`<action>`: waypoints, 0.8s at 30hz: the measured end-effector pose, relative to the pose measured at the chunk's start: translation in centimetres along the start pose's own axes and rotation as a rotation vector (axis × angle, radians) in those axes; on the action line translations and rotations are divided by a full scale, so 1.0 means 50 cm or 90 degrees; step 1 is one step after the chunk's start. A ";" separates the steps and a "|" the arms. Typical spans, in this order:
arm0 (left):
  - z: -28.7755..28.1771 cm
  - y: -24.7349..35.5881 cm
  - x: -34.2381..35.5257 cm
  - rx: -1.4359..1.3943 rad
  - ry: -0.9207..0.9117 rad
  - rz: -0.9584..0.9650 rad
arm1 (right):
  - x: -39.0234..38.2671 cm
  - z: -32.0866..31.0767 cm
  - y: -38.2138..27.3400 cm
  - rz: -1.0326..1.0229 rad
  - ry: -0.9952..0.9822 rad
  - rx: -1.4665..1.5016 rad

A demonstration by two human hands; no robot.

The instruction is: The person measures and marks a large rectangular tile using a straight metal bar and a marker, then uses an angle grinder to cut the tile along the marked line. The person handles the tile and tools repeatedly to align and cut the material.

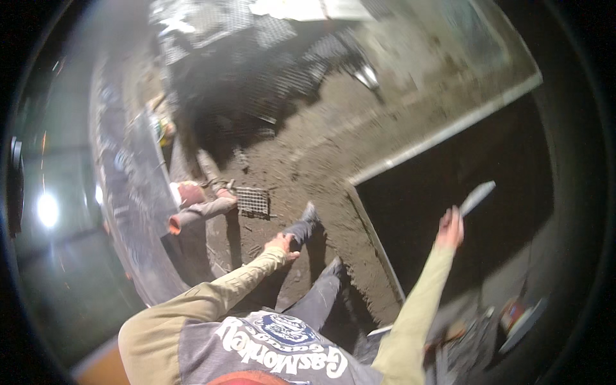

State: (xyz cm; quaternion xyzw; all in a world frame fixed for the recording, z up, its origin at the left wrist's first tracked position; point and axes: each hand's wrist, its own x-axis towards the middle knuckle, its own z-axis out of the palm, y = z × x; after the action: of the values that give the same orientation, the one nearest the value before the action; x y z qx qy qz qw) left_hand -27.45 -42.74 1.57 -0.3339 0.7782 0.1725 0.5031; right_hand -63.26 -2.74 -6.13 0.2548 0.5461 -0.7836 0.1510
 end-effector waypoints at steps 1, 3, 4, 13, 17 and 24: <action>0.083 -0.107 -0.008 -0.109 0.066 -0.017 | -0.134 0.084 0.007 0.019 0.093 -0.076; 0.148 -0.081 -0.024 -0.330 0.151 0.108 | -0.308 0.026 -0.097 -0.082 -0.066 -0.258; 0.136 -0.055 -0.057 -0.380 0.248 0.203 | -0.381 0.014 -0.144 -0.027 -0.036 -0.293; -0.153 -0.036 -0.731 0.007 0.831 0.521 | -0.910 0.153 -0.334 -0.100 -0.566 -0.713; -0.009 -0.112 -0.808 0.074 0.603 0.435 | -0.991 0.132 -0.288 -0.069 -0.801 -0.665; 0.334 -0.227 -0.881 -0.106 0.498 0.276 | -1.147 0.183 -0.195 -0.522 -1.093 -0.952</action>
State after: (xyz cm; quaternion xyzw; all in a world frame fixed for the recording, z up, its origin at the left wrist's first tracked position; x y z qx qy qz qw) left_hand 3.50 -25.56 34.64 -0.2422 0.9454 0.1965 0.0948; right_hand -23.14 -10.18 36.34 -0.6904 0.6265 -0.1781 0.3148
